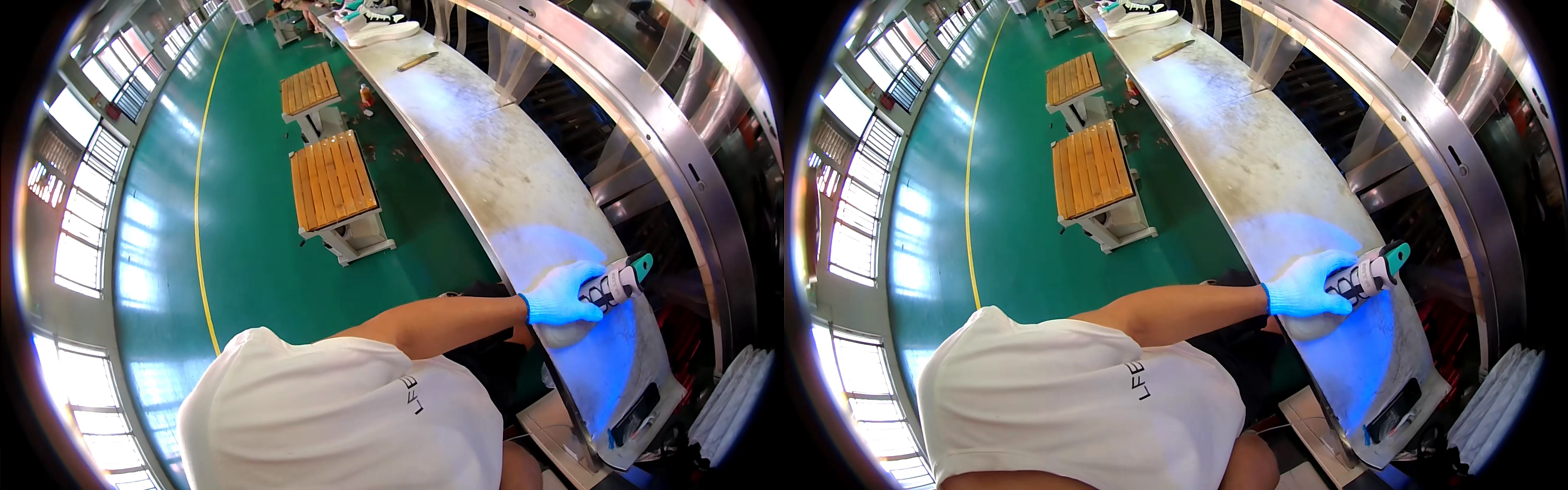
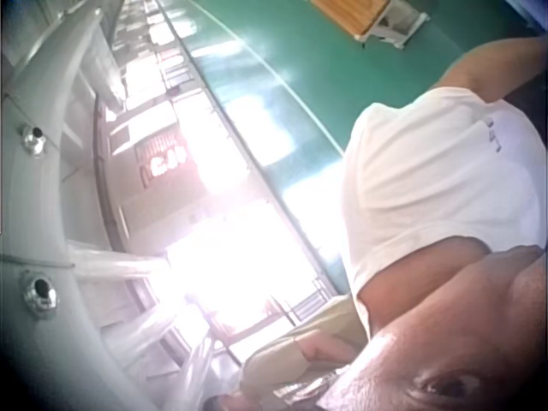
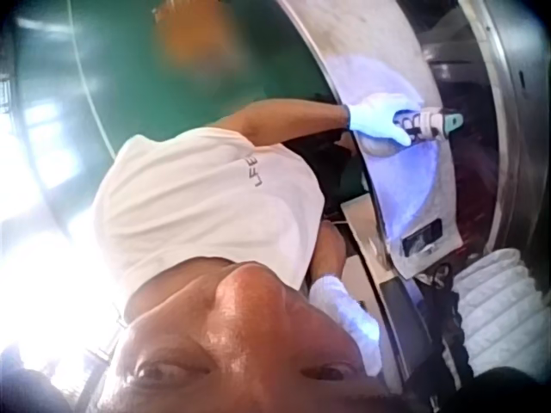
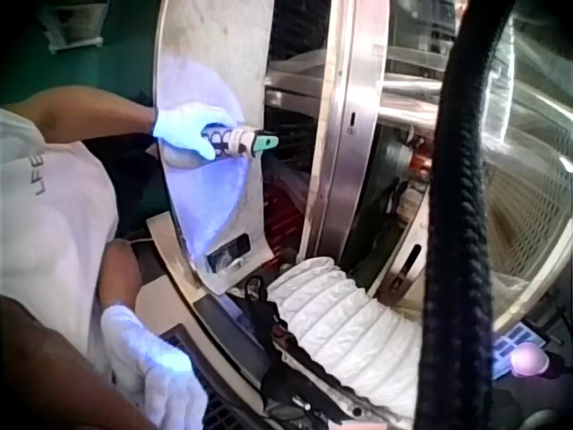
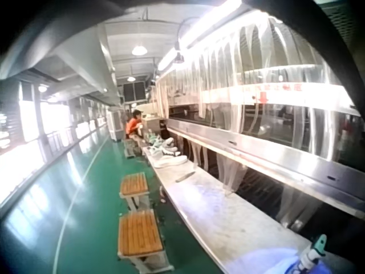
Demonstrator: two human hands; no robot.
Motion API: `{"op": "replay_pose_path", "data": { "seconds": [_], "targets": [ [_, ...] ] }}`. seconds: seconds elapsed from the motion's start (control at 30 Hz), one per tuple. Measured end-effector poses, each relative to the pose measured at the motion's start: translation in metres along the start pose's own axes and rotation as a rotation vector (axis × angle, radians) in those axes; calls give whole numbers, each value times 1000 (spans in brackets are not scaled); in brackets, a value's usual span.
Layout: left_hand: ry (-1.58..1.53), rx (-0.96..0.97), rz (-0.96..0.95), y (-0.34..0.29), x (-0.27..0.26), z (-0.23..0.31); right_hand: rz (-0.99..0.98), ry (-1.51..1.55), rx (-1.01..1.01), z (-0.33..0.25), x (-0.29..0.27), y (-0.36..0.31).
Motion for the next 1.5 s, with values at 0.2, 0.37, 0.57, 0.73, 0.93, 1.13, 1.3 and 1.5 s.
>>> {"op": "replay_pose_path", "data": {
  "seconds": [0.2, 0.37, 0.57, 0.73, 0.93, 1.13, 1.3, 1.5],
  "targets": [
    [-1, -2, -8, 1, 2, -3, 22, -87, 12, 8, -8, 1],
    [5, -17, -9, -2, -3, -2, 12, -128, 15, 13, -3, 1],
    [36, -6, -59, 2, 5, 2, 65, -263, 5, 8, -25, 1],
    [139, -93, -107, 9, -7, -15, 143, -560, -33, 29, -44, 13],
    [241, 511, 21, 49, 24, 89, -28, -1284, 320, 154, -116, 13],
    [187, 981, -78, 143, 152, 247, 49, -1366, 154, 192, -133, -21],
    [588, 635, -360, 265, 272, 313, 48, -1311, 130, 184, -118, -8],
    [561, 789, -679, 326, 429, 334, 111, -1250, 173, 190, -126, -8]
  ]
}}
Point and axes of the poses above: each hand's wrist, its own y-axis towards the middle knuckle, its own x-axis out of the palm, z = x × y, the point moved 3 cm from there along y, towards the middle knuckle, and after that the axes turned 1 degree about y, right-handed, at the moved point
